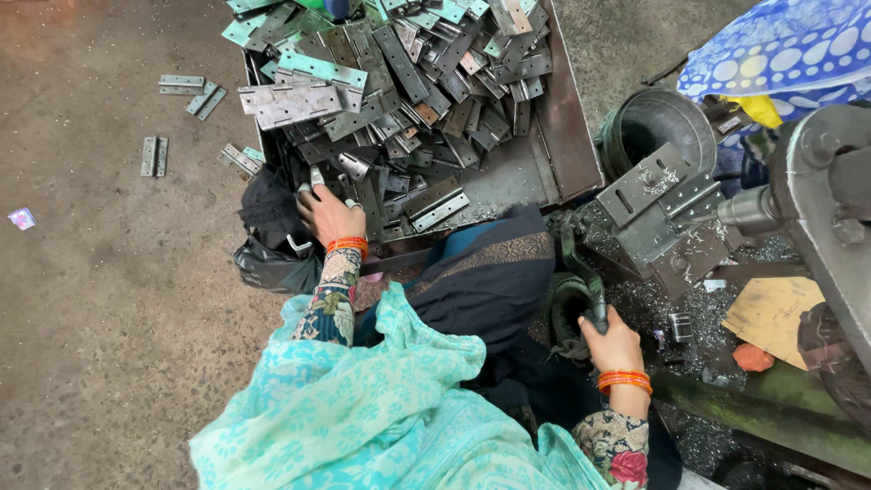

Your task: The person operates a manual press machine to process metal brackets. They pick brackets from a bin, place them into the machine, and activate the press with a lever. Processed brackets are dropped into a collection area.

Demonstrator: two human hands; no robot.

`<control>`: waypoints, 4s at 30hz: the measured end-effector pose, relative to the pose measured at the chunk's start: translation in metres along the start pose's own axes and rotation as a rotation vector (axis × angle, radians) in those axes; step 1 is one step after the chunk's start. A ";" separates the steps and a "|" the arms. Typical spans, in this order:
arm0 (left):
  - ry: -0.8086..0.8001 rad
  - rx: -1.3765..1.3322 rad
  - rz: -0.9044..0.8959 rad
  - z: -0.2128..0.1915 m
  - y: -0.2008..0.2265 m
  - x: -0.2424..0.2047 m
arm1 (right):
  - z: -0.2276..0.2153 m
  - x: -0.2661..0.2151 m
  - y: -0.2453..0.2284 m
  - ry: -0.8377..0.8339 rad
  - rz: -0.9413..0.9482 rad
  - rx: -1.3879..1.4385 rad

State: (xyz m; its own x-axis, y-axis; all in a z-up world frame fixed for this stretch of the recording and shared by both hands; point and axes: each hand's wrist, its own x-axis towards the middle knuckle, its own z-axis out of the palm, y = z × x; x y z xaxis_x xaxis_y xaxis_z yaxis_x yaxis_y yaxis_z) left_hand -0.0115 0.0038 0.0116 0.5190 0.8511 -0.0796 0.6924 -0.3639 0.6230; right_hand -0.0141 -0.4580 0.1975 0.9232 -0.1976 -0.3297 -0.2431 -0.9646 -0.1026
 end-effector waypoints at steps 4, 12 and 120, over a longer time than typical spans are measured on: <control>-0.008 -0.086 -0.012 -0.008 0.004 -0.008 | 0.006 0.005 0.003 0.007 -0.025 -0.038; -0.161 -0.161 -0.096 -0.007 0.001 -0.021 | 0.003 0.001 0.002 -0.016 0.012 0.076; -0.535 -1.034 0.836 -0.247 0.096 -0.056 | -0.006 -0.070 -0.256 -0.022 -1.189 0.629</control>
State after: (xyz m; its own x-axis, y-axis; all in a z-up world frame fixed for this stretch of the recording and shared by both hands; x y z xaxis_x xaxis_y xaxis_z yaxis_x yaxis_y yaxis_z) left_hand -0.0977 0.0148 0.2683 0.8686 0.2016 0.4527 -0.4532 -0.0462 0.8902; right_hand -0.0147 -0.1984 0.2527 0.6648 0.7056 0.2452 0.5960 -0.3031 -0.7436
